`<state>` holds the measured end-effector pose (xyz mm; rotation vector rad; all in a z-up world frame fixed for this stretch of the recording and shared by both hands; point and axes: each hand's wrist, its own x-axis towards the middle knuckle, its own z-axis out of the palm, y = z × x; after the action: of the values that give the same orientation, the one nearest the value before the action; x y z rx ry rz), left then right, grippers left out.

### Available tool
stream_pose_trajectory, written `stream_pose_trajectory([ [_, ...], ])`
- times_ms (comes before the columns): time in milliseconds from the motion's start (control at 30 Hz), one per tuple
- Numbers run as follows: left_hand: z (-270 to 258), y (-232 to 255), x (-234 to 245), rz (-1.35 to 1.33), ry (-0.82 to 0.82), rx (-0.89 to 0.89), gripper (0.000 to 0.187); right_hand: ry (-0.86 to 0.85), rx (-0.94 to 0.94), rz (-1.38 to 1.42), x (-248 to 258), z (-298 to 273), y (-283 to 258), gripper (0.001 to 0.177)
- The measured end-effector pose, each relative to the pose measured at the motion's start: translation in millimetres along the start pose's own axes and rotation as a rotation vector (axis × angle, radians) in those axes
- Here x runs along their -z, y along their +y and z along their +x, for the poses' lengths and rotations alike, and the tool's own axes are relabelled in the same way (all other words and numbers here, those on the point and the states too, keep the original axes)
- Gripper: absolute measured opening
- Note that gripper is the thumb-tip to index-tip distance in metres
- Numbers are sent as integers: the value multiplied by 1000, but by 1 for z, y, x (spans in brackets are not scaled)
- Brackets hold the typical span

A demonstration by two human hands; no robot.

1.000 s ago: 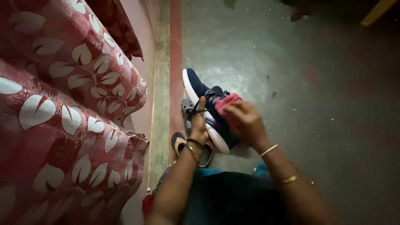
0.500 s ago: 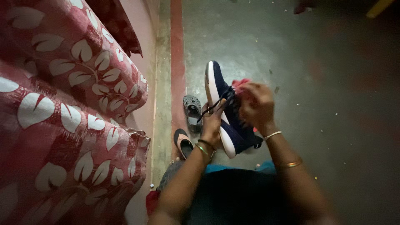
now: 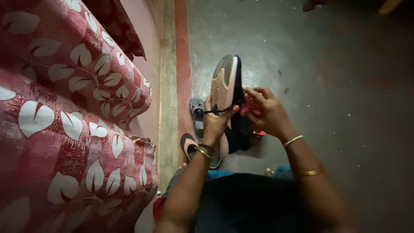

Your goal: The person sits on the floor and wipes a dark blue sneaker with a pink cloth, rotating the shoe to clean the upper, sides, and sole. The person also briefly handles the laces while continuing to wipe the shoe.

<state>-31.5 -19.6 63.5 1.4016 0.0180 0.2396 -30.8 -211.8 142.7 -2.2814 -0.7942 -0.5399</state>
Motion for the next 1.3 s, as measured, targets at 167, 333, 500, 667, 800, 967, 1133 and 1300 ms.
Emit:
stream_pose_trajectory([
  [167, 3, -2, -1, -73, 18, 23, 98, -47, 49, -68, 4, 9, -19, 51],
  [333, 0, 7, 10, 88, -40, -101, 95, -37, -32, -122, -9, -3, -5, 29],
  [500, 8, 13, 20, 81, 35, 123, 93, 121, -333, -154, -14, -6, 47, 23],
  [667, 18, 17, 35, -411, 114, 205, 79, -55, -790, 247, 4, -17, 79, 28],
  [800, 23, 18, 52, -737, 52, 139, 75, -306, -819, 593, 15, -22, 79, 20],
  [967, 23, 12, 79, -858, -152, 32, 76, -369, -848, 546, 18, -24, 78, 19],
  [1133, 25, 5, 88, -838, -81, 7, 76, -119, -726, 676, 19, -24, 87, 22],
  [1300, 21, 9, 81, -847, -35, 1, 76, 59, -673, 521, 17, -17, 84, 25],
])
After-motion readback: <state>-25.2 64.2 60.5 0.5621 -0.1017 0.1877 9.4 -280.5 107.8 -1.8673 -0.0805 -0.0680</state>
